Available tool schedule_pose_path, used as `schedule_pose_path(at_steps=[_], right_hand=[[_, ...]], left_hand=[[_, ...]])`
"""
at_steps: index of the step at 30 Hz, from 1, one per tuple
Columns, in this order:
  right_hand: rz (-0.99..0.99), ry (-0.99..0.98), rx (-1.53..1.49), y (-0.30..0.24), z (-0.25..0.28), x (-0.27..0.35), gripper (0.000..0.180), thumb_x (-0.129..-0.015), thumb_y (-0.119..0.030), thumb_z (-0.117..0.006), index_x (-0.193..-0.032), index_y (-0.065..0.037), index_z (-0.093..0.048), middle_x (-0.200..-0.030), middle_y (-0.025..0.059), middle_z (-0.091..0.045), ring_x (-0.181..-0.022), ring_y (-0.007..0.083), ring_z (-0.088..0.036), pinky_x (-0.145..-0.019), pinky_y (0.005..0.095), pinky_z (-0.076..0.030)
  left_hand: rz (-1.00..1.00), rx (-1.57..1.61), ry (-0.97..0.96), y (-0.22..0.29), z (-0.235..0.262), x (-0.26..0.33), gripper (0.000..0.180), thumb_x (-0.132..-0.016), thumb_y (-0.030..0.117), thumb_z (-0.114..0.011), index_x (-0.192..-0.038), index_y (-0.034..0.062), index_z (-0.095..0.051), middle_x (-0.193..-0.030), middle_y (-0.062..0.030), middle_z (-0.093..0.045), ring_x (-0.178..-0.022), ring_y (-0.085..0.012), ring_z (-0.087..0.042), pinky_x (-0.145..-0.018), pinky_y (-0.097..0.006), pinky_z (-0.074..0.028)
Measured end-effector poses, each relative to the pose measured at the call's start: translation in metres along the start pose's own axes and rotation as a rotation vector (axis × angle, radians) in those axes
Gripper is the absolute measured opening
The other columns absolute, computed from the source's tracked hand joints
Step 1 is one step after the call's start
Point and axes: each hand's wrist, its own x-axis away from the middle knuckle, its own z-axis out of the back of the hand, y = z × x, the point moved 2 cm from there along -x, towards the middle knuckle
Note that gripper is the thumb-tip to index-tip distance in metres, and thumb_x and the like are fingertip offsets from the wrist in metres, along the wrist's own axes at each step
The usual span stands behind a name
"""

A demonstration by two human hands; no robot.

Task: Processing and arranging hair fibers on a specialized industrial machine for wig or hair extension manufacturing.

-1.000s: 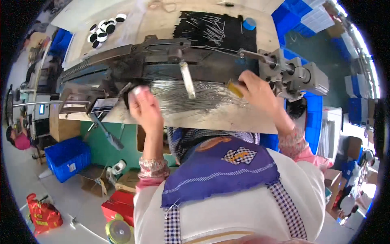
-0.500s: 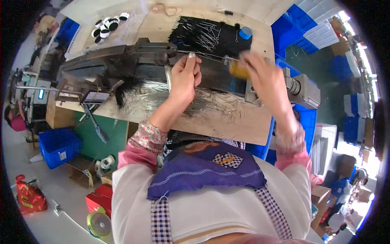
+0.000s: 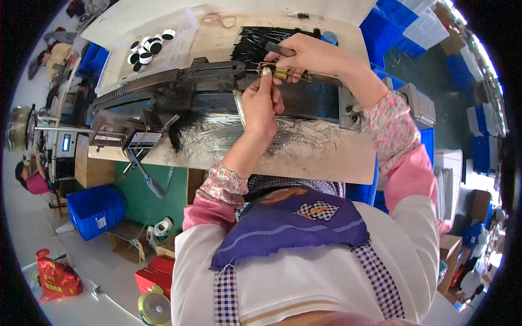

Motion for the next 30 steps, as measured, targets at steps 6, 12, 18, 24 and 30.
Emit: schedule_pose_path(at_steps=[6,12,18,24,30], right_hand=[[-0.142,-0.113,0.038,0.006,0.005,-0.013,0.032,-0.094,-0.019,-0.055,-0.118,0.002,-0.057,-0.084,0.0119,-0.065,-0.065,0.0162,-0.064,-0.06,0.0288,-0.054],[0.073,0.471,0.885,-0.011,0.02,0.015,0.038,-0.085,-0.023,-0.061,-0.118,-0.004,-0.059,-0.094,0.018,-0.055,-0.096,0.0337,-0.056,-0.083,0.0397,-0.045],[0.528,0.48,0.938,-0.021,-0.051,0.026,0.036,-0.073,-0.01,-0.058,-0.109,-0.01,-0.065,-0.082,0.0062,-0.055,-0.08,0.023,-0.059,-0.074,0.0375,-0.045],[0.372,0.476,0.703,-0.008,-0.016,0.019,0.012,-0.077,-0.013,-0.065,-0.087,-0.013,-0.071,-0.078,0.0033,-0.06,-0.078,0.0214,-0.06,-0.072,0.035,-0.04],[0.487,0.457,0.785,-0.014,-0.028,0.013,0.013,-0.076,-0.013,-0.064,-0.087,-0.011,-0.07,-0.076,0.0028,-0.059,-0.078,0.0201,-0.059,-0.079,0.0342,-0.038]], left_hand=[[0.062,0.173,-0.365,-0.014,-0.005,-0.006,0.074,-0.093,0.06,-0.035,-0.133,-0.0026,-0.033,-0.13,-0.0203,-0.045,-0.128,-0.0276,-0.04,-0.107,-0.041,-0.033],[0.258,0.649,-0.292,0.022,-0.005,0.0,0.084,-0.091,0.063,-0.038,-0.13,-0.0111,-0.028,-0.128,-0.0209,-0.043,-0.128,-0.0312,-0.039,-0.107,-0.041,-0.034],[0.269,0.687,-0.275,0.017,0.0,0.005,0.075,-0.094,0.061,-0.028,-0.13,-0.0041,-0.039,-0.134,-0.017,-0.045,-0.131,-0.0289,-0.037,-0.113,-0.041,-0.025],[0.107,0.64,-0.21,0.022,0.004,0.013,0.071,-0.095,0.058,-0.029,-0.125,-0.0053,-0.042,-0.129,-0.0182,-0.048,-0.127,-0.0285,-0.041,-0.113,-0.041,-0.026],[0.072,0.613,-0.239,0.021,0.006,0.012,0.065,-0.096,0.055,-0.032,-0.116,-0.0061,-0.044,-0.124,-0.0204,-0.049,-0.126,-0.0317,-0.041,-0.112,-0.043,-0.027]])
